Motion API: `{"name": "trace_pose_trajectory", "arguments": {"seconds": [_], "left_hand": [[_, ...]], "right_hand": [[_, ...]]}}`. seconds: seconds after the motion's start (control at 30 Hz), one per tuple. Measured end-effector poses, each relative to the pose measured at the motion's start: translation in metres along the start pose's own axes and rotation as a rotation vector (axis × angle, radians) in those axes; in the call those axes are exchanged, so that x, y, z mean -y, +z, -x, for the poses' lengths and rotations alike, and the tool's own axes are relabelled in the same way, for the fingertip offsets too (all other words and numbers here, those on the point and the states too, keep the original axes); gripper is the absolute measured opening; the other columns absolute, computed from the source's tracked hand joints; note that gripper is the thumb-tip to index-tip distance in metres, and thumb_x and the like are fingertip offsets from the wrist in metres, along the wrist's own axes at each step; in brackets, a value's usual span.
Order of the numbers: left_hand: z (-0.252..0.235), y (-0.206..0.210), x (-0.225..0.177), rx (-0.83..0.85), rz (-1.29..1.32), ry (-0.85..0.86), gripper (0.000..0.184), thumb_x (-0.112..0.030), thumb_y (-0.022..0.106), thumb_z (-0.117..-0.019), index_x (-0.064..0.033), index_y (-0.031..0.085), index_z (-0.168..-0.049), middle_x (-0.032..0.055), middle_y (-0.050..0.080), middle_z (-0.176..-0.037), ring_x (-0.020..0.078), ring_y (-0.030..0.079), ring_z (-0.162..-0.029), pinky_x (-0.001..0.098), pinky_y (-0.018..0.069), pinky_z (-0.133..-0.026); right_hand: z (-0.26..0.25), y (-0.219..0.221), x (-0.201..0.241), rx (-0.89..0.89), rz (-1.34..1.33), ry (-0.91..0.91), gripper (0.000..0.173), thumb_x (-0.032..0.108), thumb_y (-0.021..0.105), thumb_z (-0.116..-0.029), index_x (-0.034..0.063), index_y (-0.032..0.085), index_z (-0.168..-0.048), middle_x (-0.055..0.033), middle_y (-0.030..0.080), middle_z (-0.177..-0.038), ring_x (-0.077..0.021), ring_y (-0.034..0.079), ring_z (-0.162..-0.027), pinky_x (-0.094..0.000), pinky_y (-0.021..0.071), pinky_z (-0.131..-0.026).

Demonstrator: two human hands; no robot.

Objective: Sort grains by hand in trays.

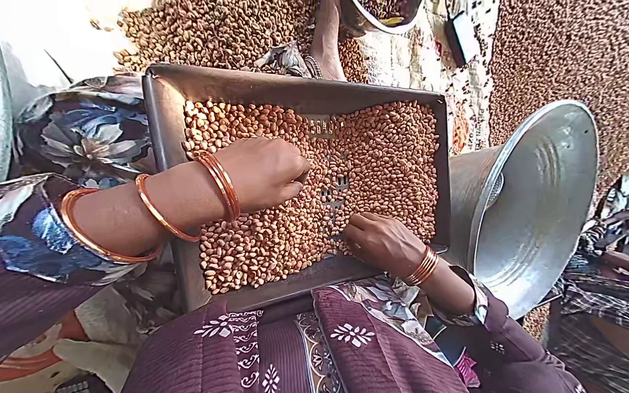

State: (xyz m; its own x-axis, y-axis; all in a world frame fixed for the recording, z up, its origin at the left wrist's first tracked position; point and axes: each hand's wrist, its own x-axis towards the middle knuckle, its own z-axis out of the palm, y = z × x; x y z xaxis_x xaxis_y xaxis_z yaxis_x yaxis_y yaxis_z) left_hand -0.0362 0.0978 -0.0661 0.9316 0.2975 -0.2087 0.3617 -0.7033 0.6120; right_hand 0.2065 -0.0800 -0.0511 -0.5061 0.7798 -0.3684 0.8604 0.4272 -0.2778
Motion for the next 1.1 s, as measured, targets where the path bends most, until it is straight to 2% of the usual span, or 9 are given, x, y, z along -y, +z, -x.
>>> {"name": "trace_pose_trajectory", "arguments": {"seconds": [0.23, 0.33, 0.4, 0.53, 0.63, 0.8, 0.93, 1.0, 1.1], "left_hand": [[-0.001, -0.007, -0.001, -0.004, 0.018, -0.058, 0.018, -0.026, 0.059, -0.1039, -0.0135, 0.072, -0.100, 0.0024, 0.064, -0.090, 0.0190, 0.065, -0.080, 0.0429, 0.0537, -0.069], [-0.001, -0.007, -0.002, -0.001, 0.016, -0.062, 0.019, -0.026, 0.059, -0.1043, -0.0123, 0.072, -0.102, 0.0040, 0.065, -0.091, 0.0208, 0.066, -0.082, 0.0438, 0.0544, -0.071], [-0.002, -0.007, -0.002, 0.003, 0.013, -0.063, 0.019, -0.024, 0.057, -0.1047, -0.0105, 0.071, -0.102, 0.0061, 0.065, -0.092, 0.0235, 0.066, -0.084, 0.0459, 0.0540, -0.072], [-0.004, -0.005, -0.002, -0.014, 0.012, -0.064, 0.019, -0.023, 0.058, -0.1043, -0.0107, 0.071, -0.101, 0.0059, 0.065, -0.093, 0.0236, 0.066, -0.084, 0.0458, 0.0538, -0.072], [-0.004, -0.005, 0.000, -0.035, 0.016, -0.061, 0.018, -0.023, 0.059, -0.1037, -0.0107, 0.071, -0.101, 0.0057, 0.064, -0.092, 0.0233, 0.066, -0.083, 0.0457, 0.0536, -0.070], [-0.003, -0.007, 0.001, -0.048, 0.008, -0.069, 0.020, -0.024, 0.058, -0.1046, -0.0095, 0.072, -0.105, 0.0067, 0.065, -0.094, 0.0239, 0.067, -0.085, 0.0451, 0.0545, -0.073], [-0.002, -0.006, 0.002, -0.060, 0.003, -0.075, 0.019, -0.025, 0.059, -0.1041, -0.0111, 0.072, -0.103, 0.0056, 0.064, -0.093, 0.0237, 0.067, -0.083, 0.0453, 0.0547, -0.070], [0.001, -0.003, 0.003, -0.099, -0.001, -0.062, 0.018, -0.024, 0.061, -0.1028, -0.0103, 0.073, -0.102, 0.0065, 0.065, -0.092, 0.0256, 0.067, -0.081, 0.0465, 0.0551, -0.068], [0.001, -0.003, 0.003, -0.102, -0.022, -0.071, 0.017, -0.024, 0.062, -0.1025, -0.0109, 0.073, -0.101, 0.0059, 0.064, -0.092, 0.0251, 0.066, -0.080, 0.0455, 0.0547, -0.066]], "right_hand": [[-0.007, -0.010, -0.010, 0.099, -0.198, -0.010, 0.014, 0.014, 0.061, -0.0926, 0.0015, 0.067, -0.092, -0.0128, 0.064, -0.085, -0.0275, 0.067, -0.075, -0.0415, 0.0556, -0.062], [-0.017, -0.032, -0.037, -0.092, -0.400, 0.089, 0.012, 0.015, 0.067, -0.0798, 0.0046, 0.064, -0.086, -0.0043, 0.061, -0.074, -0.0135, 0.060, -0.061, -0.0321, 0.0508, -0.054], [-0.024, -0.053, -0.056, -0.226, -0.329, 0.159, 0.015, 0.012, 0.064, -0.0810, 0.0073, 0.067, -0.095, -0.0020, 0.064, -0.077, -0.0101, 0.060, -0.062, -0.0296, 0.0513, -0.055], [-0.043, -0.075, -0.068, -0.354, -0.035, 0.266, 0.016, 0.006, 0.061, -0.1000, 0.0021, 0.074, -0.109, -0.0192, 0.066, -0.100, -0.0329, 0.067, -0.083, -0.0471, 0.0561, -0.074], [-0.055, -0.071, -0.063, -0.282, 0.069, 0.305, 0.011, 0.005, 0.064, -0.0992, -0.0002, 0.071, -0.107, -0.0220, 0.063, -0.103, -0.0387, 0.067, -0.086, -0.0523, 0.0569, -0.077], [-0.059, -0.063, -0.054, -0.183, 0.138, 0.368, 0.008, 0.005, 0.074, -0.0915, 0.0000, 0.068, -0.096, -0.0204, 0.061, -0.100, -0.0367, 0.066, -0.082, -0.0503, 0.0581, -0.072], [-0.069, -0.068, -0.068, -0.230, -0.081, 0.359, 0.015, 0.010, 0.070, -0.0898, 0.0008, 0.068, -0.101, -0.0193, 0.065, -0.096, -0.0360, 0.066, -0.084, -0.0541, 0.0535, -0.071], [-0.075, -0.074, -0.074, -0.157, -0.202, 0.336, 0.014, 0.010, 0.069, -0.0878, 0.0045, 0.065, -0.100, -0.0134, 0.066, -0.085, -0.0292, 0.066, -0.074, -0.0506, 0.0510, -0.063], [-0.082, -0.090, -0.089, -0.099, -0.220, 0.283, 0.014, 0.008, 0.067, -0.0895, 0.0043, 0.071, -0.102, -0.0116, 0.071, -0.087, -0.0271, 0.069, -0.077, -0.0521, 0.0545, -0.070]]}}
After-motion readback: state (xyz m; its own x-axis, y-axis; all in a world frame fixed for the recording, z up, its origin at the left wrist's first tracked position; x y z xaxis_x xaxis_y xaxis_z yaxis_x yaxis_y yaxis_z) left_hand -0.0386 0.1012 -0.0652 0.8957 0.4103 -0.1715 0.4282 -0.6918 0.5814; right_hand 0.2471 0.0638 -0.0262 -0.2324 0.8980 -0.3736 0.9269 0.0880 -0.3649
